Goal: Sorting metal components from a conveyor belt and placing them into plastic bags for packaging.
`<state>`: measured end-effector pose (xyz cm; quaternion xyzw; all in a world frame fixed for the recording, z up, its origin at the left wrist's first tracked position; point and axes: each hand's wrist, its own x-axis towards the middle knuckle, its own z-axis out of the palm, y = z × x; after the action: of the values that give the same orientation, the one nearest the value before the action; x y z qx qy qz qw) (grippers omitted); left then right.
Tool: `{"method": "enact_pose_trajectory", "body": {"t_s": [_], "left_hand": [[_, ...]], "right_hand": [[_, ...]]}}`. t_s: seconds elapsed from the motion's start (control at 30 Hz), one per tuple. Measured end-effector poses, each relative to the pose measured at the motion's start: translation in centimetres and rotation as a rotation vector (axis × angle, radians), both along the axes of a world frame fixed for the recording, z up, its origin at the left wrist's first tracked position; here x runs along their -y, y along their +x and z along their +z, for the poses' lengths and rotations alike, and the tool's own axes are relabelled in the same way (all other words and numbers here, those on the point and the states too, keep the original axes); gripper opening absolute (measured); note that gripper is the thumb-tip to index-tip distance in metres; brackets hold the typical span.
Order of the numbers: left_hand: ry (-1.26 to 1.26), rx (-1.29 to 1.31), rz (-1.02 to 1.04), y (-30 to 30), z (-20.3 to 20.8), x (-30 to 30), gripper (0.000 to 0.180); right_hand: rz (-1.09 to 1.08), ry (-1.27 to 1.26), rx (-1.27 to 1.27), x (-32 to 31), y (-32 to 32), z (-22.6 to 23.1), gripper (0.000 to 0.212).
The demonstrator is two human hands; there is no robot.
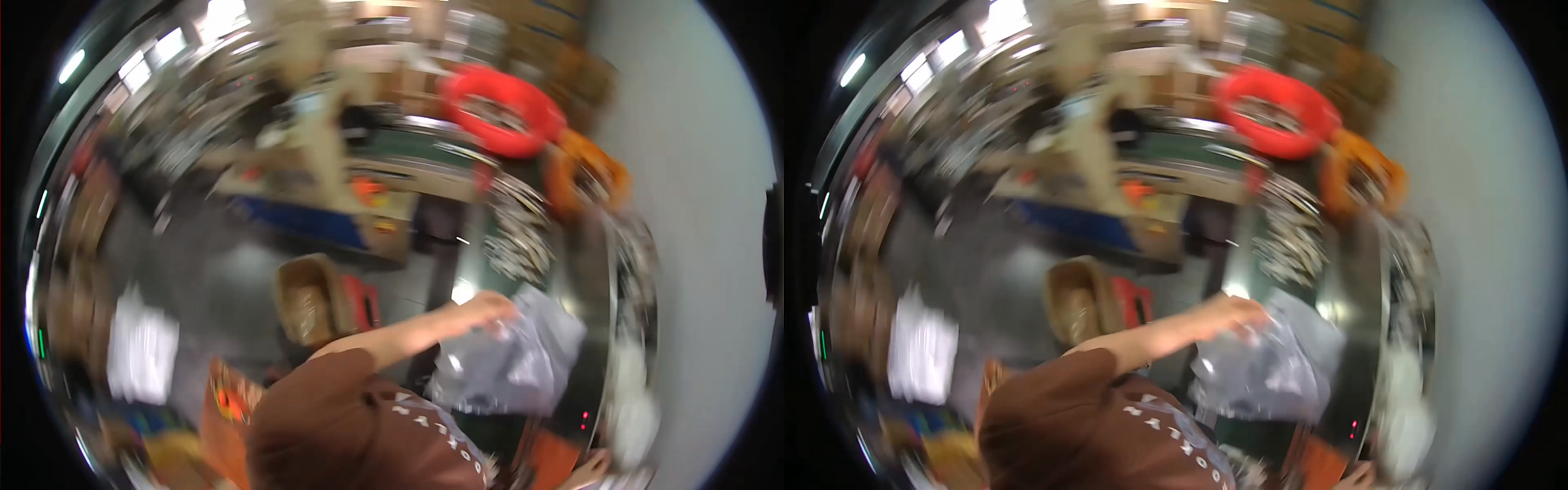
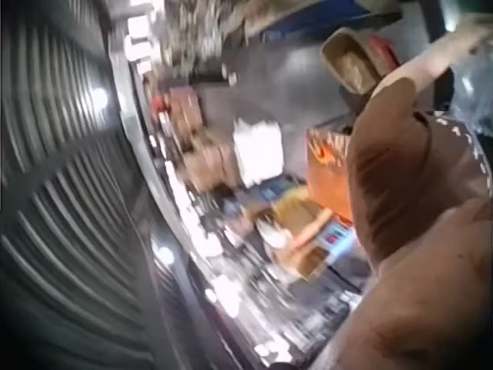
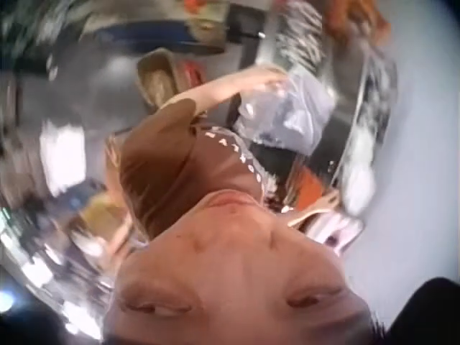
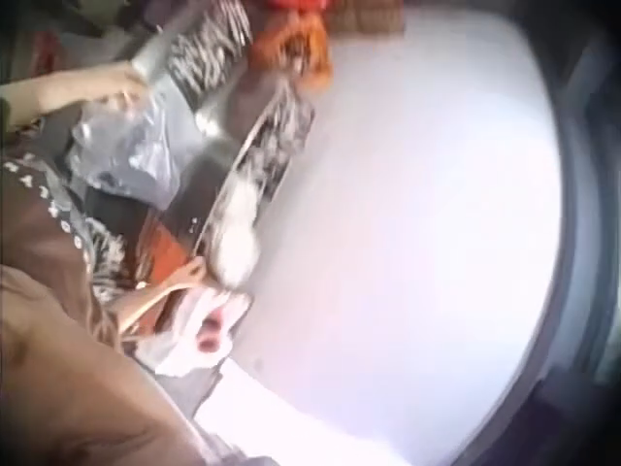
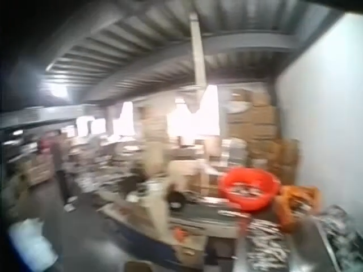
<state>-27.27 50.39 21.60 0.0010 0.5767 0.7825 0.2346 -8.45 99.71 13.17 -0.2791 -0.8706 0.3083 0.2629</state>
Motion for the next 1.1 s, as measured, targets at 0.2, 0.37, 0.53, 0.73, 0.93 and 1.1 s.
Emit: {"method": "enact_pose_trajectory", "body": {"t_s": [0.2, 0.37, 0.53, 0.73, 0.93, 1.1], "left_hand": [[0.172, -0.167, 0.285, 4.7, -4.3, 4.2, 0.016], [-0.163, -0.27, 0.548, 9.4, -3.3, 11.8, 0.02], [-0.196, -0.265, 0.964, 12.4, -4.4, 18.1, 0.023], [-0.236, -0.289, 1.155, 15.7, -3.8, 23.2, 0.021], [-0.141, -0.248, 1.213, 17.9, -4.6, 26.3, 0.019], [-0.507, -0.422, 1.275, 18.5, -4.8, 27.7, 0.017]], "right_hand": [[0.846, -0.634, 0.071, 34.0, -13.8, 6.7, 0.021], [1.305, -0.531, 0.239, 45.5, -16.1, 6.9, 0.012], [1.282, -0.869, 0.346, 54.6, -13.9, 8.9, 0.017], [1.461, -0.478, 0.342, 60.7, -12.7, 7.0, 0.018], [1.439, -0.637, 0.37, 64.6, -10.9, 7.7, 0.016], [1.445, -1.078, 0.52, 65.8, -11.7, 6.6, 0.014]]}}
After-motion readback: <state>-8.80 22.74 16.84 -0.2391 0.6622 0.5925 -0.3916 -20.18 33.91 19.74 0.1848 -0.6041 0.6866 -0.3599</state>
